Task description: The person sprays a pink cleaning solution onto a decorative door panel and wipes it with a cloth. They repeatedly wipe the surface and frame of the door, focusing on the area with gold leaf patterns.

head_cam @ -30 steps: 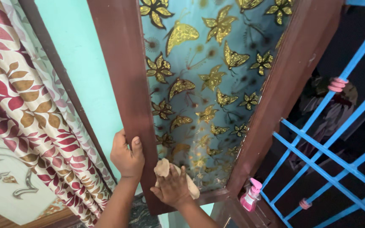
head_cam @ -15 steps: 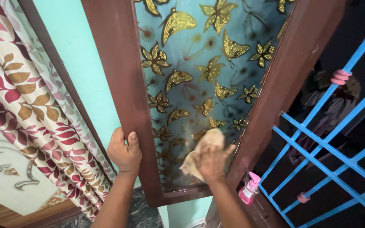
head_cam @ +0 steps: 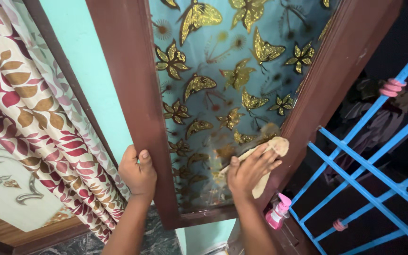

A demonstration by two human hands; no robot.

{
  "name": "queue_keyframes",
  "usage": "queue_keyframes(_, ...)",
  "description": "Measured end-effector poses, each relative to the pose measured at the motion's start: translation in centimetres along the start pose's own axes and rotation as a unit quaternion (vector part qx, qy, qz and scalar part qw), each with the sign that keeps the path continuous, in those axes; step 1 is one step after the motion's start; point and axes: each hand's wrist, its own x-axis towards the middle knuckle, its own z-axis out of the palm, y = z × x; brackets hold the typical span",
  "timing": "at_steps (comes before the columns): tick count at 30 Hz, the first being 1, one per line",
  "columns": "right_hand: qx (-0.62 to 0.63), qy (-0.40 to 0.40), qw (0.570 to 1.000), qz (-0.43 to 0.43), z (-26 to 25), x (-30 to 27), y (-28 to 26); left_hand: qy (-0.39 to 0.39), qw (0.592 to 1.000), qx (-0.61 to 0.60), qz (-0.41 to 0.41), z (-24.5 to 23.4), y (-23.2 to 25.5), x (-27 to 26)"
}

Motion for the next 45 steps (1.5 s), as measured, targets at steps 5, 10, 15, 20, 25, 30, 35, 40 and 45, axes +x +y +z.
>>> queue_keyframes(5,-0.038,0.013,0.998,-0.045,2.8,-5.6,3.7,-0.026,0.998,-0.029,-0.042,0.0,-1.1,-3.0)
queue_keyframes(10,-0.050,-0.106,0.993,0.015,4.7,-15.6,8.0,-0.031,0.999,-0.022,-0.029,0.4,-2.7,-4.5)
queue_keyframes(15,-0.055,-0.213,0.974,0.059,4.9,-22.0,9.7,-0.037,0.999,-0.018,-0.015,0.4,-3.2,-4.3)
queue_keyframes(20,0.009,-0.209,0.977,0.040,3.7,-20.6,8.7,-0.034,0.999,-0.012,0.000,0.5,-3.1,-4.2)
queue_keyframes(25,0.013,-0.152,0.986,-0.071,3.3,-14.6,6.6,-0.036,0.999,-0.014,-0.004,0.4,-3.3,-4.2)
queue_keyframes(30,0.038,-0.086,0.981,-0.170,3.2,-10.4,1.7,-0.029,0.999,-0.039,-0.008,0.5,-3.4,-4.3)
queue_keyframes(35,0.061,-0.105,0.965,-0.231,4.1,-10.7,-1.2,-0.033,0.998,-0.047,-0.007,0.5,-3.5,-4.4)
queue_keyframes(40,0.081,-0.158,0.910,-0.375,4.6,-13.5,-1.3,-0.036,0.999,-0.032,-0.015,0.7,-3.9,-4.6)
queue_keyframes(45,0.058,-0.229,0.868,-0.437,4.8,-16.5,-0.3,-0.046,0.998,-0.046,-0.006,0.6,-3.9,-4.5)
